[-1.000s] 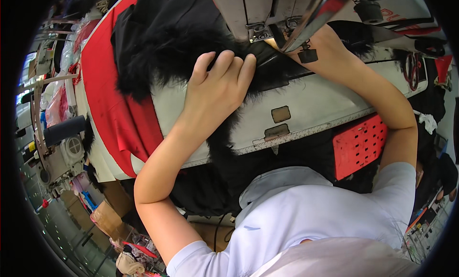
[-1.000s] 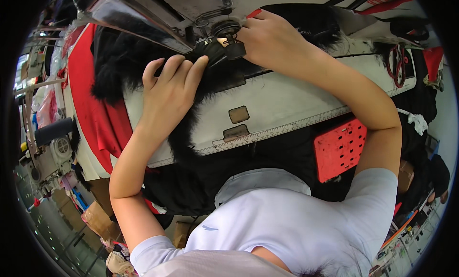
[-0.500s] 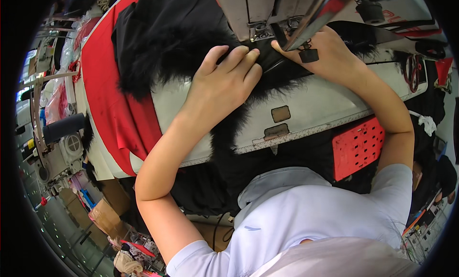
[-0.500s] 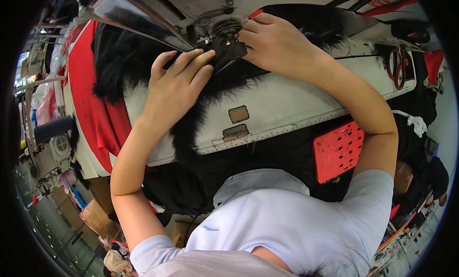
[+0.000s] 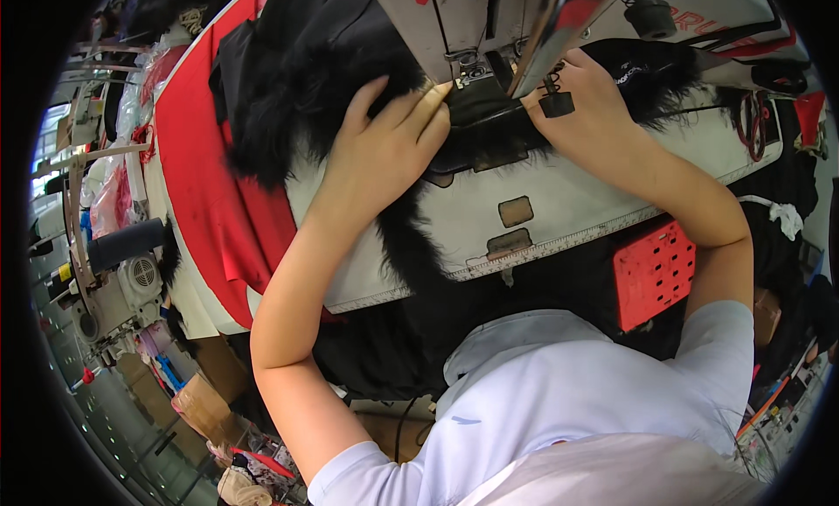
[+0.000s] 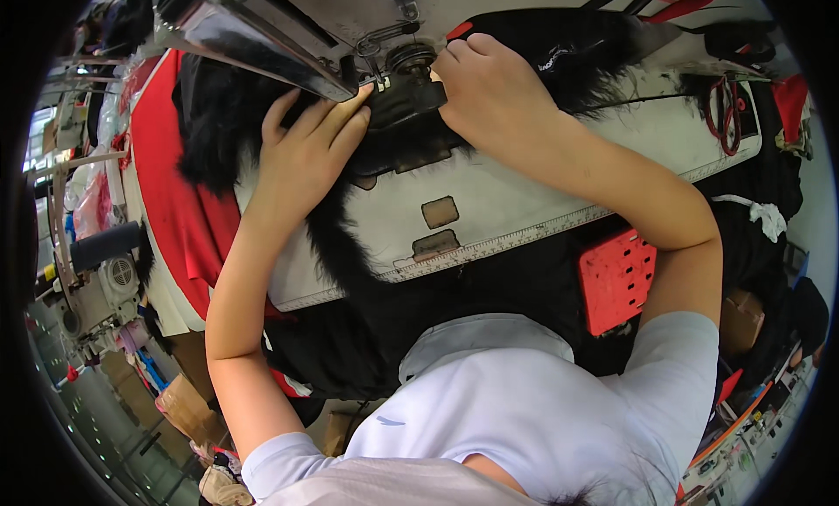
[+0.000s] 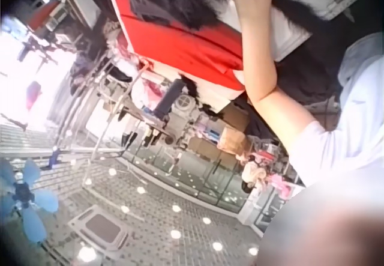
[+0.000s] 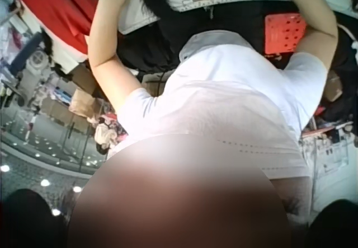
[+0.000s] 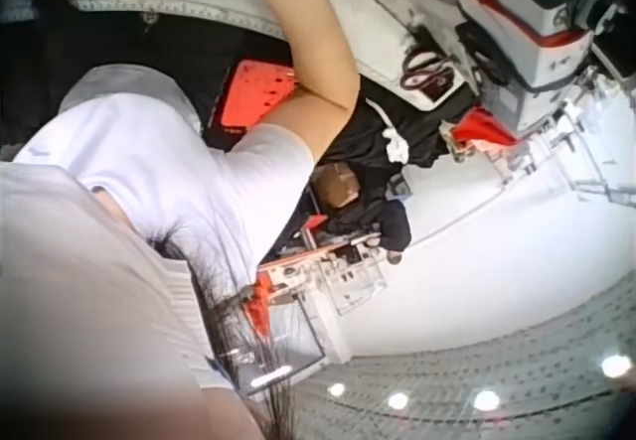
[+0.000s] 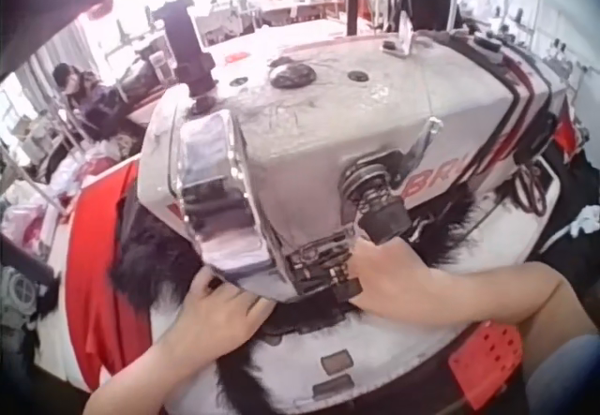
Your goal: Sewing a black fur trim onto a piece of black fabric using an industrial sewing machine.
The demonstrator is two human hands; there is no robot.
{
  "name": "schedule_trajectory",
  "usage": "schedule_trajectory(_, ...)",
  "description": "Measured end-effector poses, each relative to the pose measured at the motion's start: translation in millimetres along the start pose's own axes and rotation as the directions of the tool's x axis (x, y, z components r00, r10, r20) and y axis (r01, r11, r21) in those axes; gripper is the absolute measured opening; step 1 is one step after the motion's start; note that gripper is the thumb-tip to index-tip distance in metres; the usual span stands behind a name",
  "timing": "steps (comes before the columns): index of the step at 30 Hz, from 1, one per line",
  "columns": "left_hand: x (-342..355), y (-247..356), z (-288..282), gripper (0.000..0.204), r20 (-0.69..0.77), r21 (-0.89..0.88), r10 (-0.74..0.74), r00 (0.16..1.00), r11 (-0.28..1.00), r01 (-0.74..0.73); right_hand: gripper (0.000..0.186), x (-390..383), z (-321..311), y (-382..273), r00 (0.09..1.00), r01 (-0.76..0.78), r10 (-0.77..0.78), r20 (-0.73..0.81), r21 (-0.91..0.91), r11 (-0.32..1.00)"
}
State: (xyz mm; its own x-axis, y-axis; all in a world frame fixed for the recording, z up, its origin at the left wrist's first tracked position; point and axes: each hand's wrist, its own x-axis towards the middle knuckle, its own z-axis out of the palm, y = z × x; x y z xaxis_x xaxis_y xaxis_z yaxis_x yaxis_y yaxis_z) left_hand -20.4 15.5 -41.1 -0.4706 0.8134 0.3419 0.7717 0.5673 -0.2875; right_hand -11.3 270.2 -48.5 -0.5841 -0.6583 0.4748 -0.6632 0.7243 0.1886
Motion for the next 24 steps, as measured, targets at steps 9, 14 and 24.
schedule_trajectory(9,-22.4,22.4,-25.2,0.043,0.091,0.082,-0.108,0.99,0.992,0.101,0.022,-1.1,-9.3,10.0,0.984,0.173,-0.172,-0.039,0.03,0.985)
schedule_trajectory(14,-31.9,38.8,-27.6,0.04,0.02,-0.12,-0.466,0.884,0.877,0.465,0.016,-2.9,2.8,17.7,0.97,0.241,-0.239,-0.033,0.184,0.953)
schedule_trajectory(24,-36.9,54.5,-51.0,0.022,0.225,-0.354,-0.432,0.873,0.799,0.487,0.008,-7.9,9.5,21.8,0.984,0.176,-0.17,-0.045,0.289,0.941)
